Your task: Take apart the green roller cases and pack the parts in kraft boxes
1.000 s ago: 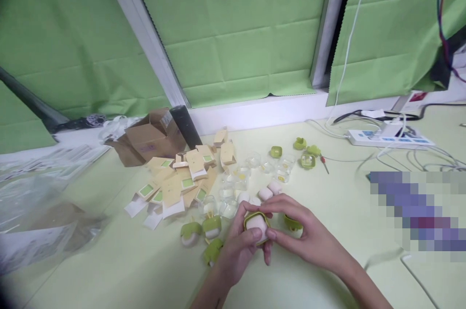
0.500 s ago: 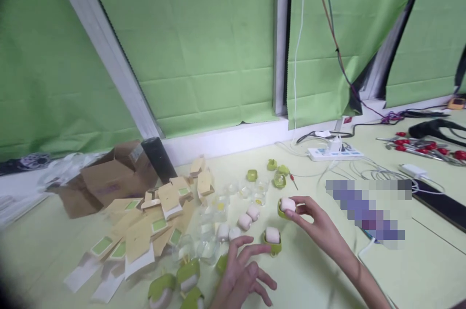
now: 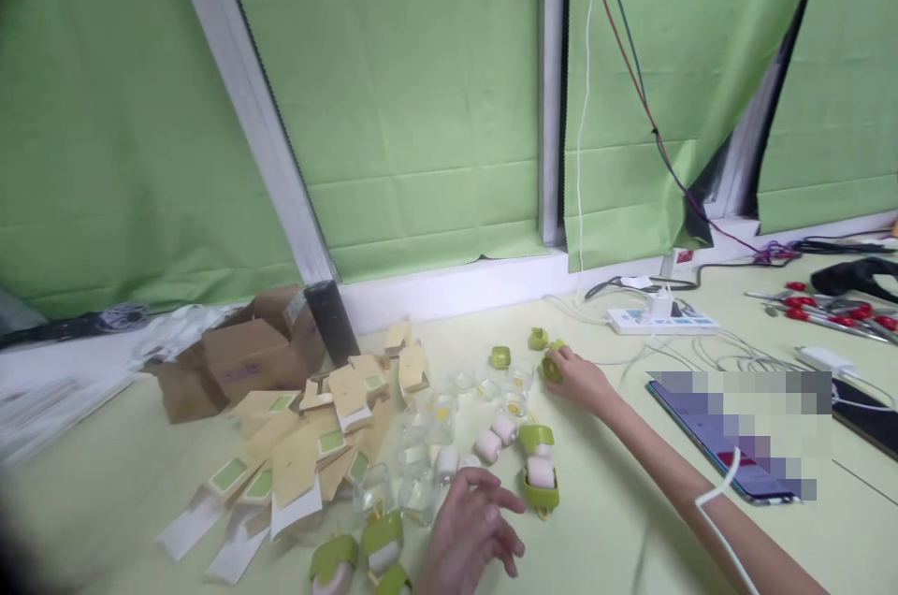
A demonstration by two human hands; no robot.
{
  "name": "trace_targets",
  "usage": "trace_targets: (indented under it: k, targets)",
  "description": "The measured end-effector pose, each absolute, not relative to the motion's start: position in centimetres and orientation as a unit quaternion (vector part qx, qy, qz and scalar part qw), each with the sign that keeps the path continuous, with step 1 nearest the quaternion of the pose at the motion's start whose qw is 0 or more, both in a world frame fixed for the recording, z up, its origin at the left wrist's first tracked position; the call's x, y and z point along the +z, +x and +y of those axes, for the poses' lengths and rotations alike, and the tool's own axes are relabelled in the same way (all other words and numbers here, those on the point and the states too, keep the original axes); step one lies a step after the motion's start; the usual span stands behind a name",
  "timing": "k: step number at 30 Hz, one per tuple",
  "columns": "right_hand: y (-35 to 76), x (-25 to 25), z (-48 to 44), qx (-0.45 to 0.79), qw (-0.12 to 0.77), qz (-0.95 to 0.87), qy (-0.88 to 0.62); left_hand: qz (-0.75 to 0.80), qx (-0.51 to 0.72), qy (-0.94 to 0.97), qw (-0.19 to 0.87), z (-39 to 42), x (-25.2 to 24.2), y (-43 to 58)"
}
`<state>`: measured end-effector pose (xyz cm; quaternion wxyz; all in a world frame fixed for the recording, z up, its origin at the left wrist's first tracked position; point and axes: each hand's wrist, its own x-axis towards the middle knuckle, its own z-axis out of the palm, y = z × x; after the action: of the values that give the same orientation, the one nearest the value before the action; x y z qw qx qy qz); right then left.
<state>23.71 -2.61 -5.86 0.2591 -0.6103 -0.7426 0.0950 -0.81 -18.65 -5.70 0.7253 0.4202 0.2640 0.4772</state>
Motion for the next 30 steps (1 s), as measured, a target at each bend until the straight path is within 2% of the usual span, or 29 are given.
trace_targets:
  k: [4,8,12,14,20,25,30]
  targets:
    - [22.9,-5.1,-3.8,0.083,0.286,-0.732,-0.612,0.278,0.510,0.384,0.718,-18.9,-5.1,-0.8]
    - [20.6,-2.4,-9.3,0.121,0.317,-0.770,-0.540,0.293,0.542,0.317,0.721,-19.1,-4.6,-0.4]
    - [16.9,0.9,-14.3,0.251,0.245,-0.870,-0.348,0.279,0.547,0.285,0.736,-19.4,-3.8,-0.5]
    - [15.5,1.5,-14.6,0.268,0.242,-0.877,-0.317,0.284,0.568,0.280,0.720,-19.8,-3.4,-1.1]
    - [13.9,-2.3,-10.1,0.122,0.194,-0.884,-0.408,0.272,0.613,0.197,0.715,-21.9,-2.9,-3.2]
    - [13.7,-4.0,-9.4,0.154,0.200,-0.876,-0.410,0.266,0.593,0.191,0.735,-23.3,-3.4,-3.3]
    - [14.9,-2.2,-11.9,0.239,0.283,-0.824,-0.429,0.269,0.594,0.192,0.733,-23.4,-3.1,-3.2]
